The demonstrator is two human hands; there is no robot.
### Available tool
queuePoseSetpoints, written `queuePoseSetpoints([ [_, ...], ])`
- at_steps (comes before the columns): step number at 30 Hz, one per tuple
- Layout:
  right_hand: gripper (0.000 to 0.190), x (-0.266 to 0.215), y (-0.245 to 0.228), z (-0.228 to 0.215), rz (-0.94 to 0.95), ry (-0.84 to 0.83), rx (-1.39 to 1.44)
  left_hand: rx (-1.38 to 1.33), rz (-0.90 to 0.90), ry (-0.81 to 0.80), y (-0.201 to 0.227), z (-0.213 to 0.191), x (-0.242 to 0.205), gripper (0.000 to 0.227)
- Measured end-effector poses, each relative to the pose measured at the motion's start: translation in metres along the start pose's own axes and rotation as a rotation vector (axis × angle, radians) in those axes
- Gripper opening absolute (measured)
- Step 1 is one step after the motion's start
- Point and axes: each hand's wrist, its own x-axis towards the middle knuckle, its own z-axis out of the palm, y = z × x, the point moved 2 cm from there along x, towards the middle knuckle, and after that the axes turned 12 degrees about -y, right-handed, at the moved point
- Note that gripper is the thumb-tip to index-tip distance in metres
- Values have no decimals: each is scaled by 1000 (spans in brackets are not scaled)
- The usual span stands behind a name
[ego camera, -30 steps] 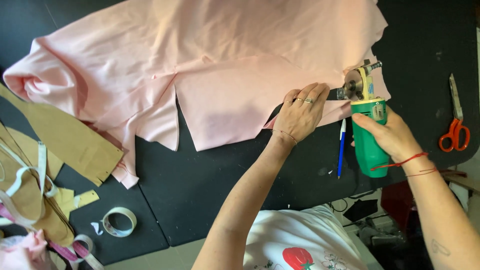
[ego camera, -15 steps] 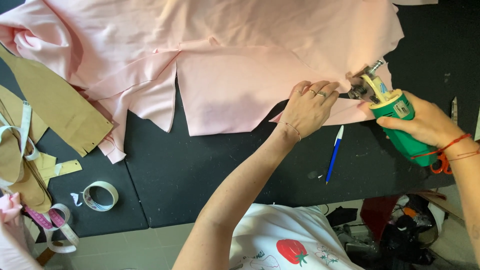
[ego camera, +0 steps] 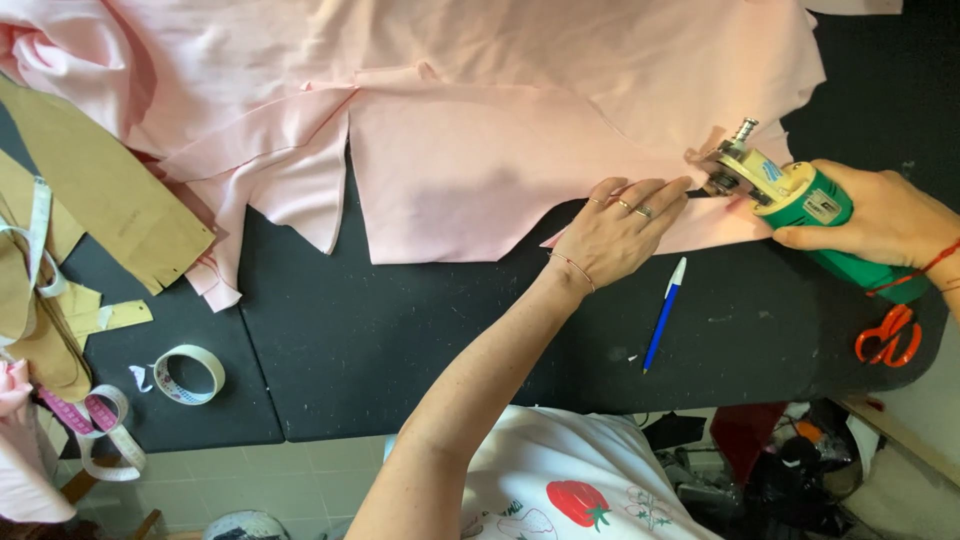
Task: The person places a cardboard pattern on a piece of pink fabric, traces its outline with a pen, and then uses a handheld electric fabric cutter to cut the fabric along the marked lines. The person repeats this process for a second piece of fabric.
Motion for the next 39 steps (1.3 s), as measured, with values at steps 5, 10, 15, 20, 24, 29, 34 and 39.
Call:
queuePoseSetpoints([
  [5, 62, 25, 15, -6, -86, -8, -133, 30, -20, 9, 2, 1, -1, 29],
  [10, 61, 33, 6, -25, -92, 32, -260, -12, -3, -15, 0, 7, -1, 28],
  [15, 69, 50, 7, -35, -136, 86, -423, -4, -19, 1, 1, 14, -4, 26],
  [20, 78, 62, 3, -41, -201, 123, -535, -24, 2, 5, 2, 23, -5, 25],
  [24, 89, 65, -8, -46, -173, 128, -653, -13, -15, 40, 2, 24, -5, 24],
  [29, 86, 58, -35, -53, -131, 75, -718, -15, 1, 16, 2, 26, -6, 24],
  [34, 84, 54, -53, -56, -186, 69, -721, -36, 6, 14, 2, 29, -7, 24],
  [39, 86, 37, -84, -59, -148, -15, -649, -28, 2, 18, 3, 31, -7, 26],
])
